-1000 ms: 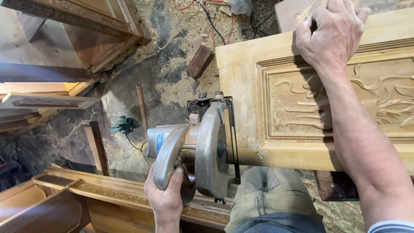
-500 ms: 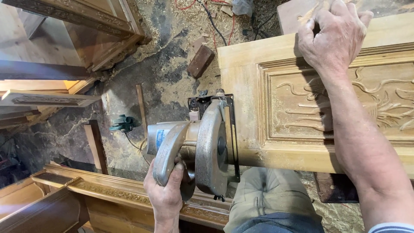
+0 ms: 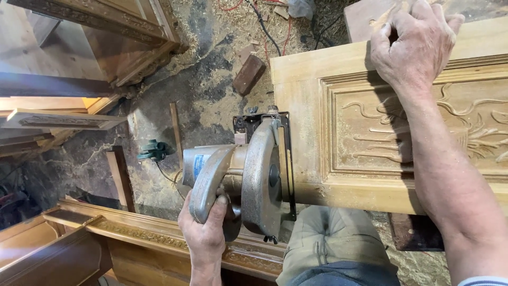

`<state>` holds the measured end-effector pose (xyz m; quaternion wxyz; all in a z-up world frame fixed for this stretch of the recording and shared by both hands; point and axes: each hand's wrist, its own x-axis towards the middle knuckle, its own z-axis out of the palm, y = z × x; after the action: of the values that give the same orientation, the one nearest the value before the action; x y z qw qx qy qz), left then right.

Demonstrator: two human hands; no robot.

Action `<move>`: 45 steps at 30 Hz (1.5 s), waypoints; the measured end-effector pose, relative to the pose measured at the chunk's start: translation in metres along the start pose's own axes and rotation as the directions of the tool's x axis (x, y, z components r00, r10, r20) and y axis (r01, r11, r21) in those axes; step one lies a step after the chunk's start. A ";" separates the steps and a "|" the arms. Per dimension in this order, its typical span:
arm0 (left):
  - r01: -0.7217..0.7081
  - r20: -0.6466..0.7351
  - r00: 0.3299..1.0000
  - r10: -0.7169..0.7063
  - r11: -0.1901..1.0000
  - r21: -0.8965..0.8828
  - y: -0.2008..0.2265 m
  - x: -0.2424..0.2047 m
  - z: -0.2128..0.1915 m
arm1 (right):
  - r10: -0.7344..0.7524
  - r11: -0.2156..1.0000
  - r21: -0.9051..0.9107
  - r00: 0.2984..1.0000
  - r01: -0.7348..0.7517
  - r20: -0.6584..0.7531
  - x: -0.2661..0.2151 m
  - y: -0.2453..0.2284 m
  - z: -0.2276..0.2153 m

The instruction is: The person uses a circular saw to cut a carved wooden panel, then switches to an angle grinder to smooth the cut edge. The panel is repositioned between steps and placed against a larger wooden structure at the end.

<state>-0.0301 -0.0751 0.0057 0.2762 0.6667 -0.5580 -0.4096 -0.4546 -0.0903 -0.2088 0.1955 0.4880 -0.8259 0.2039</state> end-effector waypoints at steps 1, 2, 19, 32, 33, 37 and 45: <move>0.000 -0.001 1.000 0.000 1.000 -0.001 0.001 0.000 0.000 | -0.001 1.000 0.001 1.000 0.001 -0.001 0.000 0.000 0.000; 0.001 -0.001 1.000 -0.001 1.000 0.005 0.001 0.001 0.001 | -0.003 1.000 -0.005 1.000 0.003 0.007 0.000 0.000 -0.001; -0.039 0.011 0.999 0.039 0.996 0.080 0.007 0.008 0.001 | -0.015 0.999 -0.038 0.996 0.018 0.084 -0.009 0.008 0.008; -0.106 0.031 0.994 0.105 0.994 0.012 0.004 0.013 0.000 | 0.045 0.982 0.173 0.988 -0.071 0.149 -0.023 0.017 0.021; -0.099 0.033 0.994 0.099 0.995 -0.003 0.004 0.013 0.001 | 0.050 0.978 0.193 0.987 -0.080 0.154 -0.025 0.018 0.023; -0.094 0.047 0.995 0.092 0.995 0.043 0.011 0.015 0.001 | 0.042 0.983 0.167 0.985 -0.070 0.166 -0.024 0.019 0.022; -0.067 0.024 0.997 0.067 0.998 0.013 0.014 0.019 0.006 | 0.009 0.996 0.093 0.995 -0.018 0.095 -0.019 0.016 0.017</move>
<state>-0.0415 -0.0958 0.0104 0.2785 0.6447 -0.5862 -0.4039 -0.4625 -0.0784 -0.2353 0.1320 0.5001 -0.8270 0.2203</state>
